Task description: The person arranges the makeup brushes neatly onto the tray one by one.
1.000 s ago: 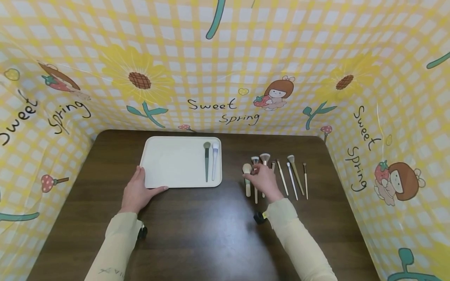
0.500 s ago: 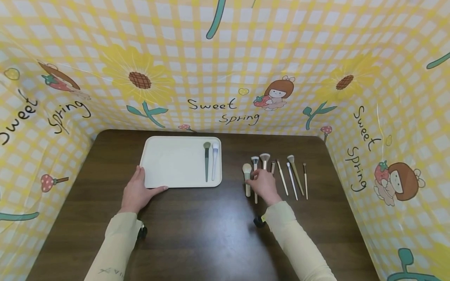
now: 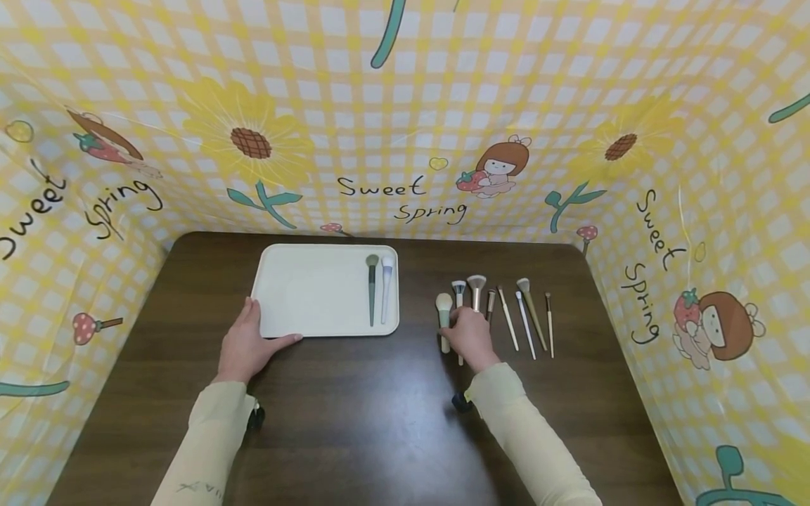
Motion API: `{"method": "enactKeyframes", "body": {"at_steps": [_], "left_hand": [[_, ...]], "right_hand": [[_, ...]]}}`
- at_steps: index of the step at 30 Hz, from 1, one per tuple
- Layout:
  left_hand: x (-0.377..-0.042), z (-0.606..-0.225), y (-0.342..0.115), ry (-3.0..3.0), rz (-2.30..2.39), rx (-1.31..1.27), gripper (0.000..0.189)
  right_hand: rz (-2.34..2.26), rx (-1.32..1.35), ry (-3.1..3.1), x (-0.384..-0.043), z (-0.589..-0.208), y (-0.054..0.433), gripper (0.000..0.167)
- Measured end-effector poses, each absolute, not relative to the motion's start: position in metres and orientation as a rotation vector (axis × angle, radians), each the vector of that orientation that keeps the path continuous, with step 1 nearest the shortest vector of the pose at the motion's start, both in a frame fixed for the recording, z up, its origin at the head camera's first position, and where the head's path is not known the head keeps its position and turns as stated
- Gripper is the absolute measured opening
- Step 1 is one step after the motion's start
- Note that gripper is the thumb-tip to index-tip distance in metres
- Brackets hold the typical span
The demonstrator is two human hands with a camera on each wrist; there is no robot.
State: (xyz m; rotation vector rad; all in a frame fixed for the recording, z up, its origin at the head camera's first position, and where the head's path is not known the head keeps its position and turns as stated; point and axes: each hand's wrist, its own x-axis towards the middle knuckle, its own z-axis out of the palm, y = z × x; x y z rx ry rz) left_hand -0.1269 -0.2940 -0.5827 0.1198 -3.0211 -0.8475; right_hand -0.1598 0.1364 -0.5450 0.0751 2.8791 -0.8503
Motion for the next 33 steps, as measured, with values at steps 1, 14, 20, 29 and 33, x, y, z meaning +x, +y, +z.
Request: {"method": "enactKeyframes", "body": {"at_steps": [1, 14, 20, 29, 33], "left_hand": [[-0.1267, -0.5826, -0.2939, -3.022, -0.849, 0.12, 0.134], [-0.1262, -0.5815, -0.294, -3.025, -0.86, 0.129, 0.133], [-0.1249, -0.5791, -0.2925, -3.028, -0.87, 0.126, 0.131], [-0.1245, -0.5794, -0.2918, -3.02, -0.86, 0.117, 0.13], [-0.1252, -0.5807, -0.2923, -3.022, -0.858, 0.121, 0.133]], "right_hand": [[-0.842, 0.072, 2.886, -0.1598, -0.5452, 0.1362, 0.026], [-0.832, 0.085, 2.831, -0.1631, -0.5498, 0.1336, 0.025], [-0.824, 0.092, 2.837, -0.1629, -0.5501, 0.133, 0.026], [-0.829, 0.09, 2.842, -0.1611, -0.5485, 0.1325, 0.029], [-0.828, 0.073, 2.859, -0.1606, -0.5481, 0.1322, 0.028]]}}
